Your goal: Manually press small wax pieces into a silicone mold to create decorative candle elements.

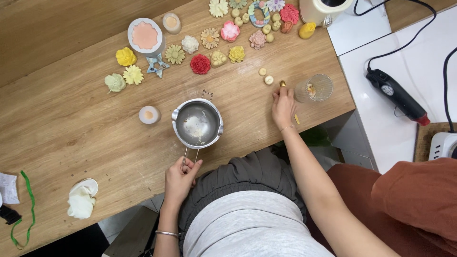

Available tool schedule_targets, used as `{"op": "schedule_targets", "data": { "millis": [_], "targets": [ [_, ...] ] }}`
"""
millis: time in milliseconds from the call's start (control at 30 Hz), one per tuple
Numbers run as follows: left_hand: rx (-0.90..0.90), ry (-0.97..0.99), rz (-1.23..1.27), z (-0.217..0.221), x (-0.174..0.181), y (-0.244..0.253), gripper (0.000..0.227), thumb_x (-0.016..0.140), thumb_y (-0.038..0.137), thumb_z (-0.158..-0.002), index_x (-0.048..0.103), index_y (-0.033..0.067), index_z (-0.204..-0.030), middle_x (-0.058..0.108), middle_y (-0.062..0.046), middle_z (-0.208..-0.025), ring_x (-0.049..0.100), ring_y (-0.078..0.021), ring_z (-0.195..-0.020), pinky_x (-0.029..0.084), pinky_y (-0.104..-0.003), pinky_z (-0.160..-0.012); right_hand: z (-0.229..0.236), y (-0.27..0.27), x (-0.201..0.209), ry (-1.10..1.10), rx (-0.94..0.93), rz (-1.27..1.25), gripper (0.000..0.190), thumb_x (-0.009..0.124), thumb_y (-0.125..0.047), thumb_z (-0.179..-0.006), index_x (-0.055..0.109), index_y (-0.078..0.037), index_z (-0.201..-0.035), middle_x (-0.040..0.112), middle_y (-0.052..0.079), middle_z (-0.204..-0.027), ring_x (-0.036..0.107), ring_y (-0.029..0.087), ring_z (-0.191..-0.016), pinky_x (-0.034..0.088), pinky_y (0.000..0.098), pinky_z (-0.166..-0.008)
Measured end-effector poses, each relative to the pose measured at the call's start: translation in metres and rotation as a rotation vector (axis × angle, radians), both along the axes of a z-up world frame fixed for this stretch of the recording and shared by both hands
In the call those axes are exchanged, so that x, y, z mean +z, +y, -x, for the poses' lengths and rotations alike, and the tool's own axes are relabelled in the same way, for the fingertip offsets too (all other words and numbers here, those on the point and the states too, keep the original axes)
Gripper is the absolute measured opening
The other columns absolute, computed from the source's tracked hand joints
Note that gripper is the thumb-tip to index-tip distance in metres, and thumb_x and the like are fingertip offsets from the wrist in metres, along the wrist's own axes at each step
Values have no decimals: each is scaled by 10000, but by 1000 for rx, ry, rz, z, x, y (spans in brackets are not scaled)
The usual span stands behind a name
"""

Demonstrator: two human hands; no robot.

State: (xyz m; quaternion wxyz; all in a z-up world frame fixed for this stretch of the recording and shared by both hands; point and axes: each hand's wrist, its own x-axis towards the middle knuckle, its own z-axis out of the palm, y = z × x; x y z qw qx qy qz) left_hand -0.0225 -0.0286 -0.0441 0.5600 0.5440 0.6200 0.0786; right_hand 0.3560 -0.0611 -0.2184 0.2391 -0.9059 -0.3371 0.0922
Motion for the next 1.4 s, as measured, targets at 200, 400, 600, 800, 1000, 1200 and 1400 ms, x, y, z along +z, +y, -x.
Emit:
{"op": "schedule_targets", "data": {
  "millis": [200, 400, 600, 800, 1000, 1200, 1400],
  "targets": [
    [5, 3, 10, -2, 0, 3, 308, 780, 223, -886, 596, 25, -737, 565, -20, -476, 505, -78, -405, 373, -251, -407, 13, 4, 23, -94, 68, -131, 159, 720, -149, -959, 621, -47, -1029, 633, 168, -1049, 661, 380, -864, 512, 486, -704],
    [-112, 23, -6, -16, -1, 11, 294, 772, 248, -890, 615, 50, -742, 580, -10, -474, 541, -72, -407, 409, -235, -421, 80, 17, 168, 752, 271, -409, 111, 675, -125, -1007, 631, -26, -1031, 672, 83, -892, 645, 150, -778, 523, 301, -660],
    [-176, -72, -16, -28, -5, 15, 300, 773, 246, -895, 615, 36, -751, 575, -9, -488, 537, -76, -421, 407, -249, -421, 84, 12, 176, 168, 912, -487, 238, 784, -122, -867, 696, -64, -1080, 733, 91, -1111, 663, 228, -1013, 533, 338, -883],
    [-172, -64, -12, -17, -14, 8, 288, 776, 247, -887, 627, 44, -747, 589, -8, -482, 546, -74, -422, 411, -245, -429, 32, -39, 71, 562, 227, -217, 117, 785, -79, -897, 736, -31, -992, 757, 98, -936, 692, 157, -790, 565, 280, -733],
    [-111, -17, -29, -1, -10, 2, 303, 780, 228, -883, 604, 28, -738, 580, -14, -484, 547, -74, -418, 415, -247, -427, 47, -67, 43, 384, 319, 14, 167, 842, -131, -790, 761, -47, -909, 721, 93, -884, 704, 179, -765, 571, 308, -720],
    [-75, -1, -10, 3, -8, 0, 302, 779, 217, -892, 604, 23, -740, 571, -19, -483, 515, -75, -416, 387, -248, -426, 66, -71, 42, 155, 398, -37, 218, 874, -194, -733, 743, -45, -823, 630, 111, -860, 631, 299, -909, 529, 414, -768],
    [-78, -19, -20, 1, -10, 0, 308, 781, 216, -891, 605, 19, -732, 565, -20, -483, 512, -79, -417, 387, -250, -427, 66, -72, 43, 56, 498, -4, 201, 831, -177, -802, 698, -38, -858, 598, 127, -934, 592, 329, -966, 502, 429, -824]
  ]
}}
